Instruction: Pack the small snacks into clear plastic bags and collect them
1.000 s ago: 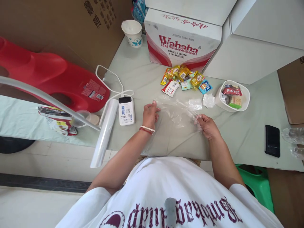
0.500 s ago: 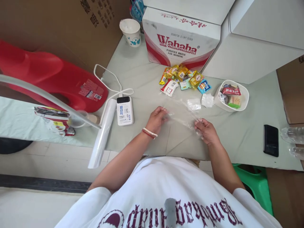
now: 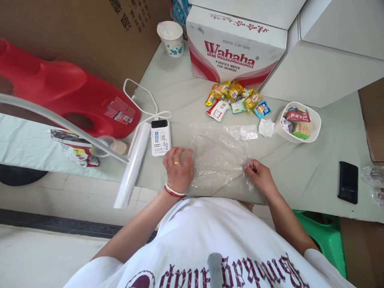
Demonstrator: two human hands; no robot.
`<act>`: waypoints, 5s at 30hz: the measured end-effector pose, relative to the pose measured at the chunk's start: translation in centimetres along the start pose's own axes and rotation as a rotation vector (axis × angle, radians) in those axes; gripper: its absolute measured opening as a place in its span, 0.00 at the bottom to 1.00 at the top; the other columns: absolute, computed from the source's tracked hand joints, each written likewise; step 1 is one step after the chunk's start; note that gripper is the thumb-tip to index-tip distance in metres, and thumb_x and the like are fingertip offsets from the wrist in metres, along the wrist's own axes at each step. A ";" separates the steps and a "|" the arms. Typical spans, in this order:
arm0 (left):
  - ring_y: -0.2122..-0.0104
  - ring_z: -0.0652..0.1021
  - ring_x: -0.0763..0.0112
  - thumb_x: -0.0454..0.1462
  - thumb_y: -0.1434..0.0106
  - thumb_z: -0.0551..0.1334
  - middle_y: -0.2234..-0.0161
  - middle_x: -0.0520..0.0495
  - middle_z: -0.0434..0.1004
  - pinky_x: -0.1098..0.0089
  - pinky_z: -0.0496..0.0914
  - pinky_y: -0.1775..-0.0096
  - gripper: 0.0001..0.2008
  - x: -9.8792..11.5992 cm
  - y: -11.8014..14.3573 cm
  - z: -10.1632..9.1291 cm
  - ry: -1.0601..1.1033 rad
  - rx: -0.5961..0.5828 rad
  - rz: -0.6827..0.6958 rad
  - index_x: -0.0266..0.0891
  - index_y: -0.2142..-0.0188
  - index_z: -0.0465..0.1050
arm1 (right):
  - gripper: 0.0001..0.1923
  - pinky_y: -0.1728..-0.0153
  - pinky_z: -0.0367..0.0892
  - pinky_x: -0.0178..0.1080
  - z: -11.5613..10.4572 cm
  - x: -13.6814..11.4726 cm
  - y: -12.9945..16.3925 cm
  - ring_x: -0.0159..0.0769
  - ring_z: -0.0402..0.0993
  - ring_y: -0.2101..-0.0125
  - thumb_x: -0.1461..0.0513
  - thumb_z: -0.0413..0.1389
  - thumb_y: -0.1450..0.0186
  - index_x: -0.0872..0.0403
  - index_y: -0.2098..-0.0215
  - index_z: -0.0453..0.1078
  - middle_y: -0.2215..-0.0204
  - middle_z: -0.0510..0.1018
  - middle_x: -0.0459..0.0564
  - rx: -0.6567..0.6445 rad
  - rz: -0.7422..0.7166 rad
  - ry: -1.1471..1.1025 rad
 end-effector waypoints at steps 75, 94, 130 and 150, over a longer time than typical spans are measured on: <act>0.56 0.82 0.61 0.44 0.27 0.50 0.57 0.43 0.85 0.58 0.73 0.46 0.17 -2.7 1.0 0.0 0.469 -0.419 0.178 0.43 0.57 0.76 | 0.16 0.45 0.70 0.56 1.1 -5.0 3.9 0.49 0.76 0.51 0.48 0.51 0.27 0.45 0.58 0.78 0.55 0.82 0.54 -0.127 -0.533 0.302; 0.49 0.71 0.50 0.37 0.29 0.55 0.51 0.36 0.73 0.47 0.62 0.45 0.18 1.0 -3.7 -2.2 0.058 0.181 0.029 0.40 0.44 0.76 | 0.28 0.50 0.65 0.49 6.1 -16.4 -14.7 0.55 0.69 0.49 0.57 0.62 0.35 0.60 0.40 0.70 0.50 0.77 0.63 -0.095 -0.559 0.932; 0.67 0.77 0.66 0.40 0.35 0.62 0.70 0.50 0.76 0.66 0.71 0.59 0.07 4.4 -3.6 1.6 0.556 -0.284 -0.091 0.42 0.68 0.76 | 0.22 0.47 0.71 0.51 8.9 -10.2 1.1 0.44 0.69 0.54 0.57 0.51 0.26 0.46 0.36 0.72 0.55 0.71 0.56 -0.220 -0.796 0.378; 0.55 0.76 0.50 0.43 0.33 0.62 0.57 0.36 0.75 0.55 0.69 0.54 0.11 7.6 -2.9 4.3 0.164 -0.186 -0.106 0.38 0.57 0.71 | 0.16 0.55 0.73 0.45 3.0 -10.1 0.6 0.42 0.78 0.62 0.51 0.50 0.27 0.49 0.52 0.75 0.61 0.81 0.52 0.153 -0.295 0.091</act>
Point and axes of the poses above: each hand's wrist, its own y-axis away from the middle knuckle, its own z-axis out of the palm, x = y × z, the point moved 8 cm from there along -y, towards the middle knuckle
